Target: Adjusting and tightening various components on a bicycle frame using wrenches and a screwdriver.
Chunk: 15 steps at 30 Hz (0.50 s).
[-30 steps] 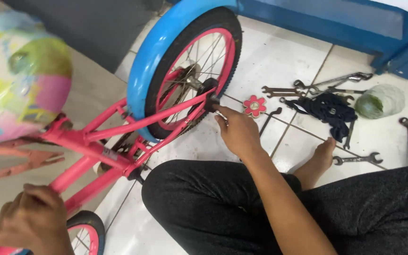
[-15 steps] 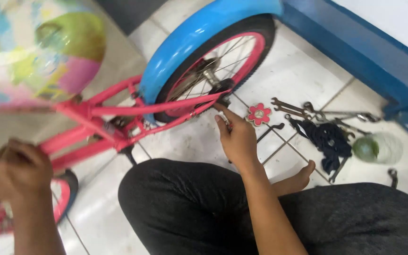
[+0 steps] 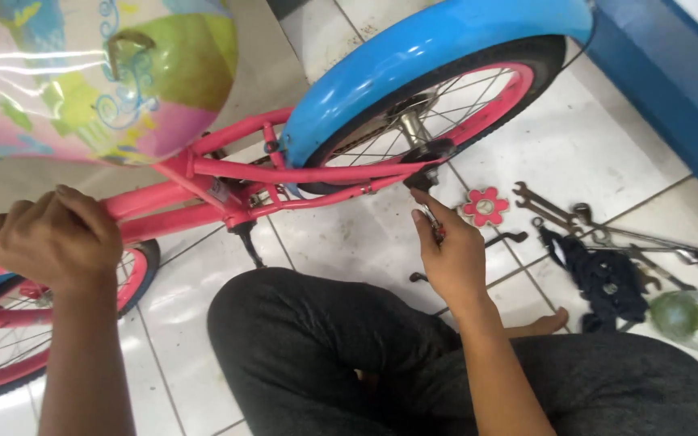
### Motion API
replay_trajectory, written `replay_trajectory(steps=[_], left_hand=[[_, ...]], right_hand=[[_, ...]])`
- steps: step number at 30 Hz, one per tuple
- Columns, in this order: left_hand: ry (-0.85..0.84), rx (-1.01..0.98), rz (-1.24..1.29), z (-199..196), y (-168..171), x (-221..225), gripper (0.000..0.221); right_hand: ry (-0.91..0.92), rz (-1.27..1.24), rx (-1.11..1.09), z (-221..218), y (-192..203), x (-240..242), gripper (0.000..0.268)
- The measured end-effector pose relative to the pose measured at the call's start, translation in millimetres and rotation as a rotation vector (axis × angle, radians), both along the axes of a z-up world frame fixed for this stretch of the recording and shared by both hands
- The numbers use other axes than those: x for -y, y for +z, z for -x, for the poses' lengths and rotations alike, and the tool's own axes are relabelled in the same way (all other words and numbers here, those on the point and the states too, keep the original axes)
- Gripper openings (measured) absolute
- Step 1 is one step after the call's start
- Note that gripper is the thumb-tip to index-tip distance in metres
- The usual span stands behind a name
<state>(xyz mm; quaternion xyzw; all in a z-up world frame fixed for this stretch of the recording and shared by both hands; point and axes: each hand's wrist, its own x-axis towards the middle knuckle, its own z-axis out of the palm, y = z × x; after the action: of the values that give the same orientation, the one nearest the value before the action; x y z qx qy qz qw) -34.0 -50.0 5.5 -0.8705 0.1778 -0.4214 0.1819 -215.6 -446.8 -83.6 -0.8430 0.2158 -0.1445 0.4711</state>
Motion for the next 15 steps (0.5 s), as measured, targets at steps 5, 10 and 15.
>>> replay_trajectory(steps=[5, 10, 15], left_hand=[[-0.04, -0.006, 0.0, 4.5, 5.2, 1.1, 0.045], [0.016, 0.003, -0.052, -1.2, -1.6, -4.5, 0.044], [-0.02, -0.003, -0.032, -0.8, -1.3, -5.8, 0.046]], right_hand=[[0.021, -0.064, -0.052, -11.8, 6.1, -21.5, 0.032], [0.072, 0.016, -0.006, -12.5, 4.5, -27.7, 0.033], [0.064, 0.065, 0.032, 2.1, 13.0, -30.5, 0.033]])
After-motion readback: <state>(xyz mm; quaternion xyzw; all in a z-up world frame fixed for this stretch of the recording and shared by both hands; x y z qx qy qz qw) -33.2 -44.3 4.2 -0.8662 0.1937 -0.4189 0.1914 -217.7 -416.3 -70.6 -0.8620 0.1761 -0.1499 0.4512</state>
